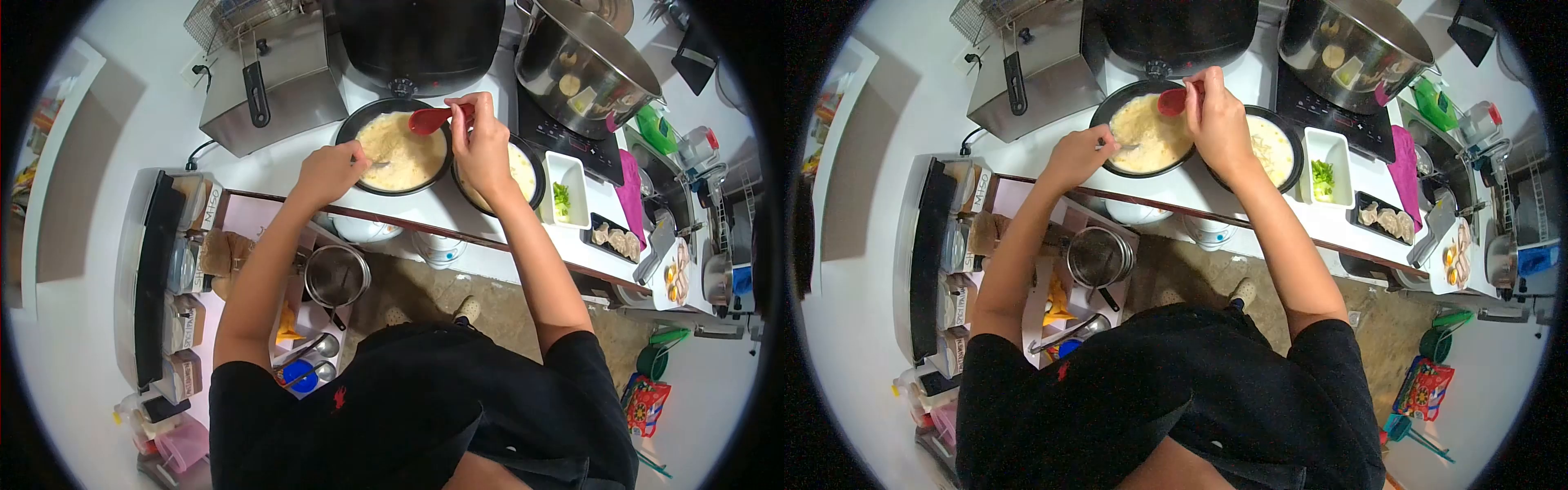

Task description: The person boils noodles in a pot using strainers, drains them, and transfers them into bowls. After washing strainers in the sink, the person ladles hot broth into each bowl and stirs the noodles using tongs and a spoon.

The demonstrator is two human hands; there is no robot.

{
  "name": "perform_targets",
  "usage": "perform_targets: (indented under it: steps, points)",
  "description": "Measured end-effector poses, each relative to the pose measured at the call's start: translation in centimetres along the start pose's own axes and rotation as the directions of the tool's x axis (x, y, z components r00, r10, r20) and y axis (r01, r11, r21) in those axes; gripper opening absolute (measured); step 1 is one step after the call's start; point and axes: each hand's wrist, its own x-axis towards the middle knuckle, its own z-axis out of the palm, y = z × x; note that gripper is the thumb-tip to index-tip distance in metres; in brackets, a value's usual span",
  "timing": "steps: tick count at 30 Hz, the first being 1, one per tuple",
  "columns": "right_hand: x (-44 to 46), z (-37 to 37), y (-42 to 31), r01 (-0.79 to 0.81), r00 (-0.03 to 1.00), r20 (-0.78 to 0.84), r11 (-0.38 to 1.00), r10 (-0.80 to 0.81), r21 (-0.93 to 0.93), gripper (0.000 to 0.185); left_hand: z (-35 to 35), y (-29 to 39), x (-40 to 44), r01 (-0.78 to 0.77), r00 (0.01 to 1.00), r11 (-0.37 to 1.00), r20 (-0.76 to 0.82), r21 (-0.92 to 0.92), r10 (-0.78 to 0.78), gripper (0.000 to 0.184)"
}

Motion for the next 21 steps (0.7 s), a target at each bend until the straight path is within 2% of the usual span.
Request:
perform_targets:
  steps: [4, 7, 10, 13, 14, 17, 18, 21]
  points:
    - [0.2, -0.7, -0.5, -0.066, 0.998, -0.014, 0.995, 0.067, 0.073, 0.013, 1.6, 0.9, -0.5, 0.002, 0.999, 0.991, -0.052, -0.133, -0.009, 0.027]
    - [0.3, -1.1, -0.6, -0.077, 0.995, -0.049, 0.994, 0.081, 0.078, 0.012, 1.9, 0.8, -0.8, -0.08, 0.971, 0.957, -0.24, -0.28, 0.011, 0.024]
    - [0.4, -1.2, -0.3, -0.074, 0.995, -0.066, 0.995, 0.079, 0.066, 0.011, -0.3, 0.9, -0.7, -0.067, 0.969, 0.95, -0.246, -0.304, -0.01, 0.021]
    - [0.7, -0.9, -0.1, -0.065, 0.996, -0.061, 0.997, 0.067, 0.032, 0.011, -4.1, 2.1, -1.1, -0.051, 0.967, 0.991, -0.254, -0.128, 0.017, 0.022]
    - [0.8, -0.6, 0.0, -0.06, 0.997, -0.057, 0.998, 0.06, 0.01, 0.011, -5.1, 2.4, -1.2, -0.1, 0.959, 0.992, -0.275, -0.081, 0.074, 0.02]
    - [0.9, -0.1, -0.1, -0.03, 0.999, -0.03, 0.997, 0.028, -0.072, 0.01, -7.0, 2.9, -1.1, -0.134, 0.968, 0.988, -0.203, 0.074, 0.147, 0.019]
    - [0.9, 0.2, 0.1, -0.013, 1.0, -0.024, 0.996, 0.011, -0.087, 0.01, -7.2, 3.4, -1.3, -0.126, 0.976, 0.987, -0.168, 0.096, 0.141, 0.016]
    - [0.8, 1.1, 0.8, -0.012, 0.999, 0.047, 0.993, 0.018, -0.115, 0.01, -6.1, 5.1, -1.5, -0.046, 0.989, 0.949, -0.119, 0.313, 0.087, 0.014]
